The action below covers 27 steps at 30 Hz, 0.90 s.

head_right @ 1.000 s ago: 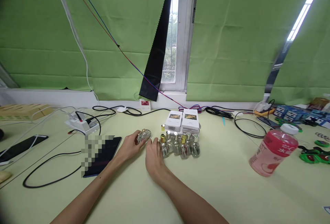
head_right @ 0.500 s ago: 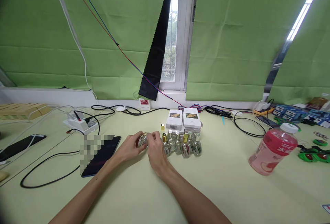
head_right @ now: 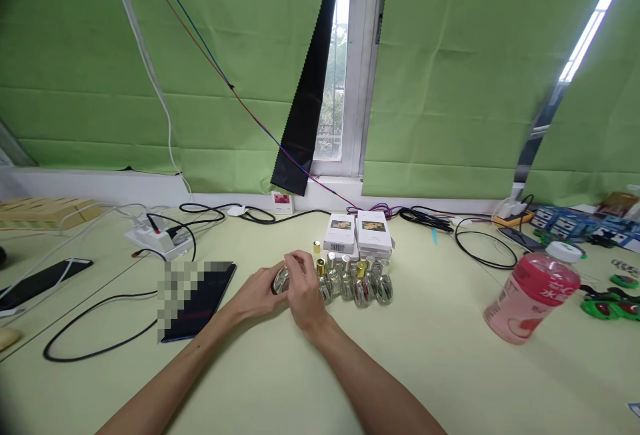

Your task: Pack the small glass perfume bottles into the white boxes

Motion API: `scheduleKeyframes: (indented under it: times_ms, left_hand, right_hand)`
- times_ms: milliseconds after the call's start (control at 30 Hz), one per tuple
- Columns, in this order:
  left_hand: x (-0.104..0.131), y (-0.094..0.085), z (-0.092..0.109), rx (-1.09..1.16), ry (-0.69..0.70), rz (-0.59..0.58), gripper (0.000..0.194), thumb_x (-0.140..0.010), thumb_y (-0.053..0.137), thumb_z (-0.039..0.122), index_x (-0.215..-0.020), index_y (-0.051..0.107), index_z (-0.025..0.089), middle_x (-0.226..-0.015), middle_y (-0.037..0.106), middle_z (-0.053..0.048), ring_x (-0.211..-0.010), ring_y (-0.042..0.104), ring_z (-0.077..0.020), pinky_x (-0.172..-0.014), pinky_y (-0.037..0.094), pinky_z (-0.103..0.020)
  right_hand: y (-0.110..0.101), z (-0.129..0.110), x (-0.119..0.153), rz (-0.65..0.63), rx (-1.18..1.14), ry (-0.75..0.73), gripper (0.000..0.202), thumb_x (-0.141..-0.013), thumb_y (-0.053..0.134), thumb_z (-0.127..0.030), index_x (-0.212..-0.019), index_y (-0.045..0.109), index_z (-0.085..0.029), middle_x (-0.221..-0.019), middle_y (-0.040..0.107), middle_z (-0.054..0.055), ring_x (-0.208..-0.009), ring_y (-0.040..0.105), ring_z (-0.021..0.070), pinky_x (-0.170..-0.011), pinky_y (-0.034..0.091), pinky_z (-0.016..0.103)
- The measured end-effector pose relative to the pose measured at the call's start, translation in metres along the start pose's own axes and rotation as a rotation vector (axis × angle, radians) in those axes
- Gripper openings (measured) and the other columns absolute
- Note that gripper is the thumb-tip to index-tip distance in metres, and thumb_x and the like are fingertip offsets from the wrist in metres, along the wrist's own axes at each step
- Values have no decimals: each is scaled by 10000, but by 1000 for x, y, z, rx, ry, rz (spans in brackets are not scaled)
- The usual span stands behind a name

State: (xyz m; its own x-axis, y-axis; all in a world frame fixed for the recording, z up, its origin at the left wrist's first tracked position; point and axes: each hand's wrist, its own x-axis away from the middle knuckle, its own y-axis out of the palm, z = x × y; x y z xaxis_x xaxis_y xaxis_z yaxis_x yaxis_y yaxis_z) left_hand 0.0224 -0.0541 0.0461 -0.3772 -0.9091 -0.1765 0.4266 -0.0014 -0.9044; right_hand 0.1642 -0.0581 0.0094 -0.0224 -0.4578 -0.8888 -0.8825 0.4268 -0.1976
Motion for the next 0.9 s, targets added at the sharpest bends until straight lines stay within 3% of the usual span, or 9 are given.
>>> scheduleKeyframes:
  times_ms: [200, 467, 900]
  left_hand:
    - [-1, 4, -3, 69, 37, 1, 483, -816, 538, 332, -1284, 574, 219, -737, 680, -21, -622, 617, -223, -596, 381, -266]
    - [-3, 8, -8, 90, 56, 9, 404, -758, 544, 255, -1148, 617, 177, -723, 654, -21, -583, 554, -191, -570, 372, -264]
    - [-3, 7, -5, 74, 67, 8, 234, -807, 534, 317, -992, 612, 197, -699, 647, -8, -570, 544, -184, -571, 379, -267]
  right_hand:
    - [2, 1, 1, -46, -2, 23, 401, -993, 356, -61, -1238, 633, -217, -1107, 616, 115, -1011, 639, 208, -865, 575, 340]
    - [5, -2, 2, -123, 100, 21, 486, -945, 369, -1, -1286, 637, -219, -1084, 593, 125, -1034, 589, 229, -841, 564, 366]
    - [2, -5, -4, -75, 58, 136, 268, -1024, 403, -150, -1098, 659, -178, -1022, 672, 105, -968, 629, 210, -844, 560, 352]
